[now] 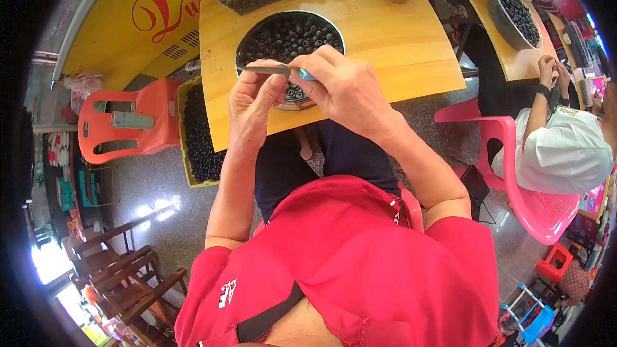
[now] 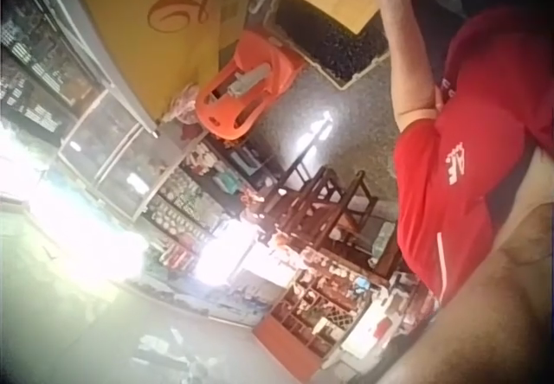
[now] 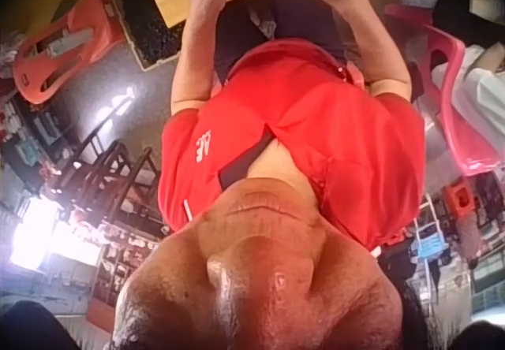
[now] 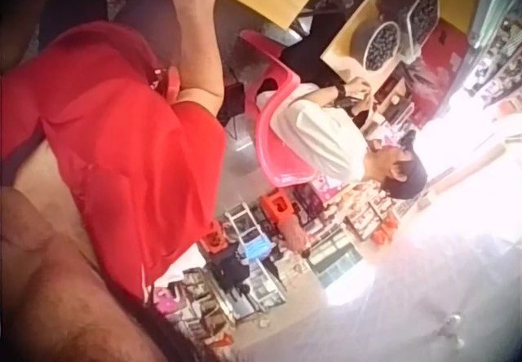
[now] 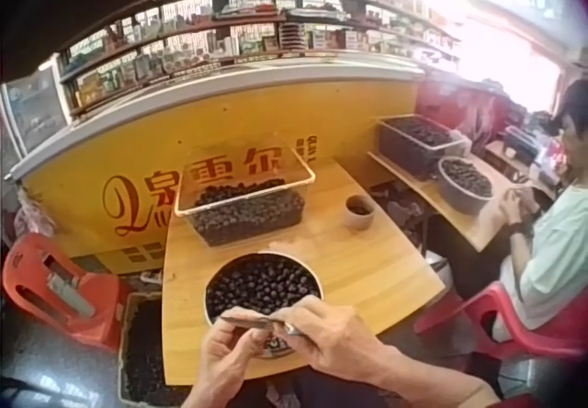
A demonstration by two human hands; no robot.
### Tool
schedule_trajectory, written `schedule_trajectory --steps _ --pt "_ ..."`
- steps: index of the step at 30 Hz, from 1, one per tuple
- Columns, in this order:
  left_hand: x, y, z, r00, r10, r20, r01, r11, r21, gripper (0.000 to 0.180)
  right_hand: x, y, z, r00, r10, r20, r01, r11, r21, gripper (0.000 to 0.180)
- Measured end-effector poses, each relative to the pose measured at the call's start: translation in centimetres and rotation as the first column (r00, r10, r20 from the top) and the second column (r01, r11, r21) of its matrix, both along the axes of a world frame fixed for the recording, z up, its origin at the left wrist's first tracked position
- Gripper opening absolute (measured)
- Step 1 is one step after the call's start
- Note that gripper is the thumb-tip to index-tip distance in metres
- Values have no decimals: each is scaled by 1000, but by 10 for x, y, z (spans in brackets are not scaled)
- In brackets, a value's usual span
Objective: The person is using a paring knife to pit small black fruits and place them into a metal bowl.
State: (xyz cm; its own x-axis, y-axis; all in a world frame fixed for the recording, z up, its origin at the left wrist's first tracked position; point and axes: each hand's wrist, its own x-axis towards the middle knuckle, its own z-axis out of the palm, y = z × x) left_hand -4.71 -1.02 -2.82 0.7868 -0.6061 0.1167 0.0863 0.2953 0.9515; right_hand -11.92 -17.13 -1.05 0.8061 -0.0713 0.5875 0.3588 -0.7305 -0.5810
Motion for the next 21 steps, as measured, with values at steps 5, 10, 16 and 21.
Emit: schedule_trajectory --steps 5,10,16,21 --pt "2 0 -3 999 -29 40 29 1000 11 19 -1 -5 -1 998 -55 -1 54 988 -145 15" --pt "0 -1 0 999 -2 49 1 1000 9 15 -1 -6 -4 997 -72 11 72 984 -160 15" --pt "-10 0 9 993 7 115 9 991 -136 12 2 -10 -14 987 -141 -79 130 982 -136 14" --pt "-1 0 1 995 51 83 -44 995 -89 15 3 -3 -6 998 -56 10 52 974 219 15"
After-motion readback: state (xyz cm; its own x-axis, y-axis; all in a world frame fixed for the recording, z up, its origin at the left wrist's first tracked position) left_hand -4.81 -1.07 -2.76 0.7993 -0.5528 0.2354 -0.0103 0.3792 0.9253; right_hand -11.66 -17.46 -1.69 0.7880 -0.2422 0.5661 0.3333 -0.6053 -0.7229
